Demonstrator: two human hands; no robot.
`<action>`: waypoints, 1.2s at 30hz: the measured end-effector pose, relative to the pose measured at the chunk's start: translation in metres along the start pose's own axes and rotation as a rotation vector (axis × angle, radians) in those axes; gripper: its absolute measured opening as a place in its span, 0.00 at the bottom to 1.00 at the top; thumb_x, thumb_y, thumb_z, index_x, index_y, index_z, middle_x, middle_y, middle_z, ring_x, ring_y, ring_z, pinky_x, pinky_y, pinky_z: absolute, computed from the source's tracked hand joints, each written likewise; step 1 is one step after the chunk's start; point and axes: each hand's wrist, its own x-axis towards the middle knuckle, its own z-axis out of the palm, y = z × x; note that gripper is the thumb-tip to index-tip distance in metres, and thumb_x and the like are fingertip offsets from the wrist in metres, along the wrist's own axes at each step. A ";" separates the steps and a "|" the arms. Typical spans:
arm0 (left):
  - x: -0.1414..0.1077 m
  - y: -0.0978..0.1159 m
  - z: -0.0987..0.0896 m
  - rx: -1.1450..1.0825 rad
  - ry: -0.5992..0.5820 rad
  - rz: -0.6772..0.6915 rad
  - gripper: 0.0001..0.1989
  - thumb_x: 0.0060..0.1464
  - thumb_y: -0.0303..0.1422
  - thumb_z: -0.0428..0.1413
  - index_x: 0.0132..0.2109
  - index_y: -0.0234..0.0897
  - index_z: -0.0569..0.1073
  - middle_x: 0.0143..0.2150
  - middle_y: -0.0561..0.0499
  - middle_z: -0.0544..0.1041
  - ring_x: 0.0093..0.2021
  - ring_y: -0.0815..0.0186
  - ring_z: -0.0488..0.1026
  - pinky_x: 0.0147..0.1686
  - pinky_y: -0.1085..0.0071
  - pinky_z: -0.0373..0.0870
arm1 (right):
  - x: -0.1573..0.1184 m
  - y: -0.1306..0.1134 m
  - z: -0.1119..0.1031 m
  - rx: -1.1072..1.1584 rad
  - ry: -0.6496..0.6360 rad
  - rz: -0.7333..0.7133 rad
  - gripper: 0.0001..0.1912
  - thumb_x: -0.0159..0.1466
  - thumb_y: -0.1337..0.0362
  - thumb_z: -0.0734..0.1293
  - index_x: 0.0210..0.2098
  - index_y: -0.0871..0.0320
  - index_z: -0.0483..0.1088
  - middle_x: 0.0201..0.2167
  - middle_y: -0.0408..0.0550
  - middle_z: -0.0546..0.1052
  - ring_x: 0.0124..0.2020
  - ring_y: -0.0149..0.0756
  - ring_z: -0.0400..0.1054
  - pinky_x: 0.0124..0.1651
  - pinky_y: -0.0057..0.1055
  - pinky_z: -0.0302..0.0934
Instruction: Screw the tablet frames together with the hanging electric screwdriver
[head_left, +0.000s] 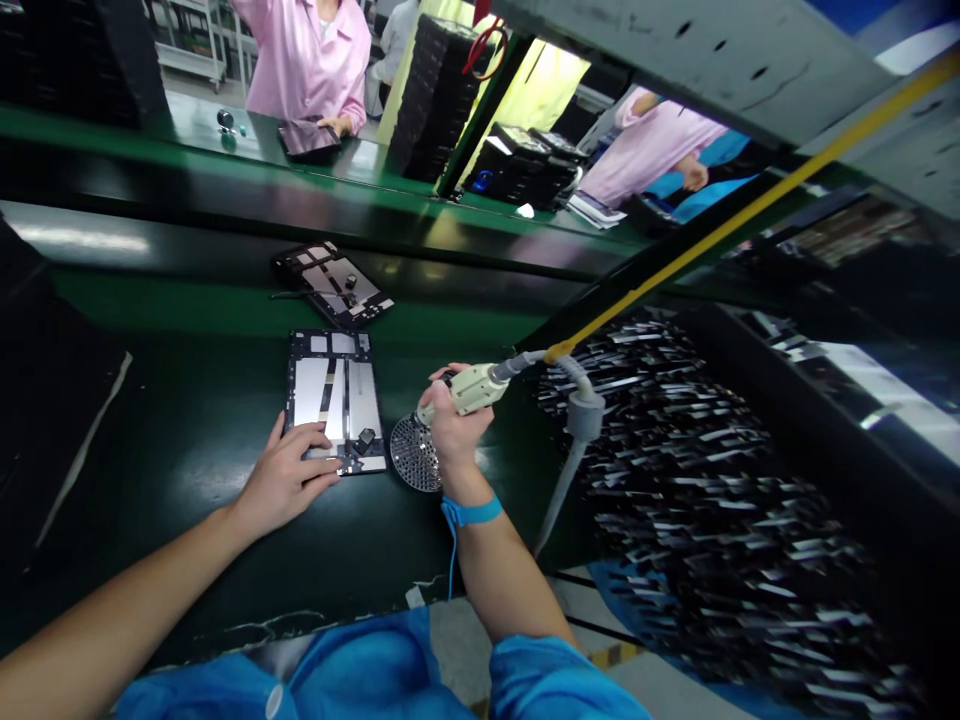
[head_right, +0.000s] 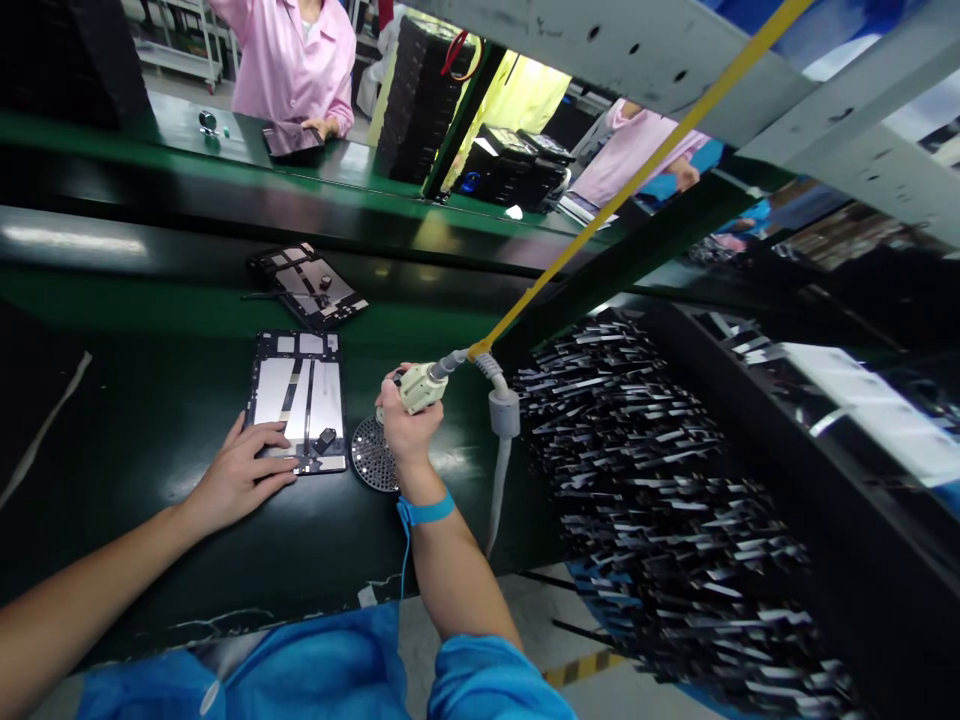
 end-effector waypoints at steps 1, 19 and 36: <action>0.000 0.000 0.000 0.000 -0.004 -0.002 0.07 0.65 0.35 0.59 0.45 0.46 0.82 0.49 0.48 0.77 0.61 0.53 0.71 0.69 0.35 0.47 | 0.000 0.000 0.000 -0.001 0.002 0.005 0.15 0.62 0.61 0.72 0.46 0.57 0.68 0.31 0.41 0.76 0.20 0.26 0.69 0.24 0.25 0.66; 0.002 0.003 0.000 -0.006 0.005 -0.018 0.06 0.64 0.34 0.59 0.44 0.45 0.83 0.48 0.47 0.78 0.61 0.52 0.72 0.68 0.34 0.48 | 0.001 -0.001 -0.001 0.001 0.024 0.006 0.17 0.61 0.59 0.72 0.46 0.58 0.67 0.34 0.44 0.76 0.20 0.26 0.69 0.23 0.26 0.66; 0.004 0.006 -0.002 -0.027 0.009 -0.032 0.06 0.64 0.35 0.60 0.44 0.46 0.82 0.48 0.48 0.78 0.61 0.56 0.71 0.71 0.39 0.42 | -0.069 -0.047 0.038 0.319 -0.405 0.100 0.17 0.65 0.55 0.71 0.49 0.51 0.65 0.39 0.43 0.74 0.21 0.27 0.70 0.23 0.28 0.68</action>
